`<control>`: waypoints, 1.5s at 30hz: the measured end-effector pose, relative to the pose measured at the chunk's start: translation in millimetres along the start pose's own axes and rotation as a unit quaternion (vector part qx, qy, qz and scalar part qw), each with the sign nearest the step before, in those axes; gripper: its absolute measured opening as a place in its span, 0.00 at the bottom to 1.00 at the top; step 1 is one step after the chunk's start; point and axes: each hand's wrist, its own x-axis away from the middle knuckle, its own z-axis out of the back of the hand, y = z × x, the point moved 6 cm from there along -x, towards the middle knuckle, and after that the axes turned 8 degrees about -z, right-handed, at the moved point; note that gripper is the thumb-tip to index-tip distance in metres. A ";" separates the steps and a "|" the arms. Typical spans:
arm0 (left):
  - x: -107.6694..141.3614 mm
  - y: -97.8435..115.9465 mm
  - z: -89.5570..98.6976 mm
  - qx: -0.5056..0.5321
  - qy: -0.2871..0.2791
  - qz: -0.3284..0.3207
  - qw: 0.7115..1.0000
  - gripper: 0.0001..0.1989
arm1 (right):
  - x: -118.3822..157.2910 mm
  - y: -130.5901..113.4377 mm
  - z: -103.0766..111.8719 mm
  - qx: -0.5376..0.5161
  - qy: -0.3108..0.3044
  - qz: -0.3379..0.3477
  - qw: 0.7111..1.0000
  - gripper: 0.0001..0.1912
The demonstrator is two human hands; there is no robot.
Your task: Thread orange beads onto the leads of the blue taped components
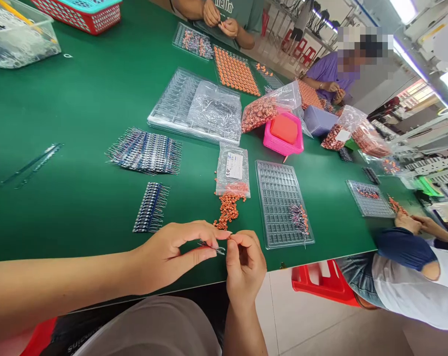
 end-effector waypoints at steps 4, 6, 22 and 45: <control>-1.4 1.1 -0.1 0.022 0.007 0.037 0.999 0.05 | 3.4 -2.9 0.8 0.026 0.020 0.022 0.999 0.04; -1.7 1.1 -0.3 0.025 0.008 0.045 0.999 0.05 | 4.3 -4.3 1.1 0.038 0.026 0.030 0.998 0.04; 2.4 13.1 -0.8 -0.085 0.020 -0.138 0.987 0.04 | 6.2 4.1 -0.8 -0.012 0.002 -0.032 0.999 0.04; 5.7 20.8 -2.6 -0.170 -0.012 -0.236 0.957 0.10 | -4.0 -28.2 -1.1 0.154 -0.071 0.127 0.977 0.08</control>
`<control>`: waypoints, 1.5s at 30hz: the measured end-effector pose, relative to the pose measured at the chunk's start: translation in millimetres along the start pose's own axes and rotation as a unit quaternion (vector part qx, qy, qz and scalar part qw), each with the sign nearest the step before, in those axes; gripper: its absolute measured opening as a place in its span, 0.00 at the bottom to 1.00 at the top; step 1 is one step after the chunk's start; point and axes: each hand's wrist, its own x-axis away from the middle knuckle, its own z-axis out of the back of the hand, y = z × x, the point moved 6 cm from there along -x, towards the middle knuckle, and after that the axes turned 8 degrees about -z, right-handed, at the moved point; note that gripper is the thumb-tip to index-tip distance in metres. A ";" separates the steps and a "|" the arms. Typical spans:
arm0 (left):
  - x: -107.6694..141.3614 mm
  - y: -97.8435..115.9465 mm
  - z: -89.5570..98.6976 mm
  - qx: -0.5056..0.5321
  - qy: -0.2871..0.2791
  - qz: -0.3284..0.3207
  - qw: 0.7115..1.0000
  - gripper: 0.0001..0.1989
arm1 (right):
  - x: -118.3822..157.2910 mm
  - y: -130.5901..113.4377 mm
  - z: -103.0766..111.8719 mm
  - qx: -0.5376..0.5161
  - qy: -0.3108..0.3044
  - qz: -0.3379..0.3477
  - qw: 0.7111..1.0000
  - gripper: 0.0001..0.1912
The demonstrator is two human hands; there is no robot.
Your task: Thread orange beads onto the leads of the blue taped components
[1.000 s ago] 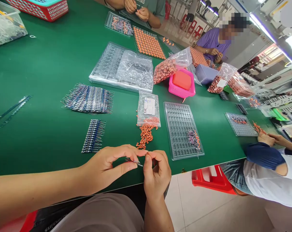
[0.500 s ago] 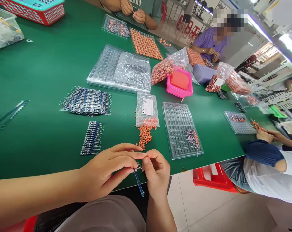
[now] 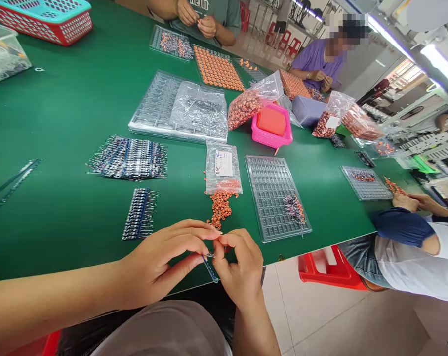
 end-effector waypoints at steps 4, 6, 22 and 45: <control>-0.1 -0.4 0.8 -0.001 -0.010 0.017 1.000 0.10 | -3.5 -11.6 1.7 0.058 0.030 0.054 0.996 0.08; -0.9 0.1 1.7 0.003 -0.006 0.023 1.000 0.10 | -3.5 -12.8 2.1 0.067 0.044 0.055 0.995 0.08; 12.1 -26.2 -6.1 0.181 0.009 0.262 0.948 0.04 | 7.0 -1.0 -4.9 0.020 0.128 0.007 0.992 0.08; 10.9 -21.7 -4.7 0.150 0.025 0.238 0.959 0.03 | 9.9 -8.2 -5.4 0.104 0.160 0.059 0.980 0.12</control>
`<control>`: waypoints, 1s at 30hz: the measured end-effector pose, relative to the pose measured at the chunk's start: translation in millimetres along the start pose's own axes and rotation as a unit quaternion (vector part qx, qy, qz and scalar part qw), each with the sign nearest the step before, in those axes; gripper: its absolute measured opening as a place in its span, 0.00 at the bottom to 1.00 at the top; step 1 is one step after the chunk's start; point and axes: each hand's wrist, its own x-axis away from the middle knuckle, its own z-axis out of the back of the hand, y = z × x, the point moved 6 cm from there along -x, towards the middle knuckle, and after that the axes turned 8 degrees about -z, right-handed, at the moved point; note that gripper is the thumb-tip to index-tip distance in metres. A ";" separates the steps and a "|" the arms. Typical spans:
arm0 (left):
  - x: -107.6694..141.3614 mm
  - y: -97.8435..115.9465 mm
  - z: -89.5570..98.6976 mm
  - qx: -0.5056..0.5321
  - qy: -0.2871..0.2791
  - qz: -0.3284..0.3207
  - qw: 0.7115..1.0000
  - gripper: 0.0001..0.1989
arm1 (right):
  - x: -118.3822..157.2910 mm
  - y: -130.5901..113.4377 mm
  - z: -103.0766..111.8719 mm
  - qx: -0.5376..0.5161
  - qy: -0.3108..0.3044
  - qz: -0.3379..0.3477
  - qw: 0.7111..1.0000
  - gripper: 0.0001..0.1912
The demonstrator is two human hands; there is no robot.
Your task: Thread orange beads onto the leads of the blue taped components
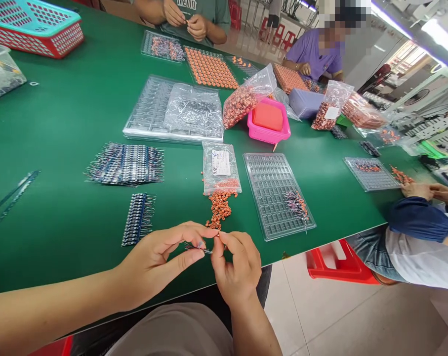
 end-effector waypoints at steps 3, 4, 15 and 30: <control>0.2 0.8 -0.1 0.001 0.000 0.006 1.000 0.03 | 0.8 -1.0 0.5 0.011 0.002 0.015 1.000 0.13; 0.4 0.9 -0.1 0.002 0.001 0.007 1.000 0.03 | 1.1 -1.2 0.7 0.014 0.003 0.020 1.000 0.13; 1.8 0.4 -0.2 0.006 0.010 0.022 1.000 0.03 | 2.6 0.3 1.1 0.019 -0.005 0.030 0.999 0.14; -5.5 -8.9 2.4 0.124 0.052 0.201 0.970 0.08 | 4.8 15.9 -3.3 -0.142 -0.072 -0.083 0.984 0.13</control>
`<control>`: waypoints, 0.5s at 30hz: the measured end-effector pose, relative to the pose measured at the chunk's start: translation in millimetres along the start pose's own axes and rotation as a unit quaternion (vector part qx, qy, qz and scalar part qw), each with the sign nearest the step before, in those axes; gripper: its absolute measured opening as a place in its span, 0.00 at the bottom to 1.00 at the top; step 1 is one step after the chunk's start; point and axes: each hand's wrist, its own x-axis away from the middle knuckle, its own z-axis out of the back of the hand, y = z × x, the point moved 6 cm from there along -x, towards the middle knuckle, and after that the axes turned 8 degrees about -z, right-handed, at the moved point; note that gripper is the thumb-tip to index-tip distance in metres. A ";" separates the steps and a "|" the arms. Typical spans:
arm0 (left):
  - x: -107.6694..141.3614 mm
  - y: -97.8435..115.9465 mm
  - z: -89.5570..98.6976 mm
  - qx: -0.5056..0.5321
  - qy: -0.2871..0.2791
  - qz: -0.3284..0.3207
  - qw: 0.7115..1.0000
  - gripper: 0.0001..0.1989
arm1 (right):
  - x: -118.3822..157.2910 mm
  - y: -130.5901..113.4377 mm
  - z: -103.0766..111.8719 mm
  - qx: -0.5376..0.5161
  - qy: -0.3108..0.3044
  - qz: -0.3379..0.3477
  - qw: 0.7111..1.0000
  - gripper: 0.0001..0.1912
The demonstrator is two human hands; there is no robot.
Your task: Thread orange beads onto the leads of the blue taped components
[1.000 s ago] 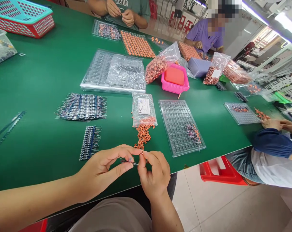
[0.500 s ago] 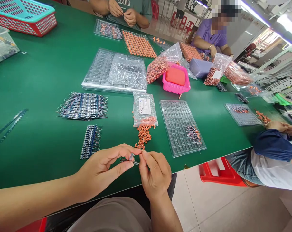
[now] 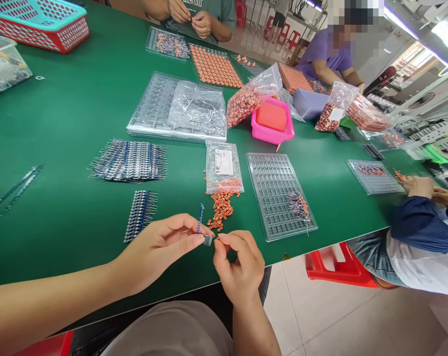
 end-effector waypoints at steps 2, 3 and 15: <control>-1.5 -0.9 0.9 0.003 0.007 0.009 1.000 0.09 | -0.4 3.6 0.8 -0.035 -0.017 -0.029 0.999 0.12; -2.0 -1.4 0.9 0.003 0.008 0.012 1.000 0.09 | -0.9 4.8 1.2 -0.049 -0.023 -0.040 0.998 0.12; -3.1 -2.5 -2.3 -0.008 -0.008 0.019 1.000 0.08 | -0.6 11.0 0.4 -0.109 -0.054 -0.075 0.990 0.13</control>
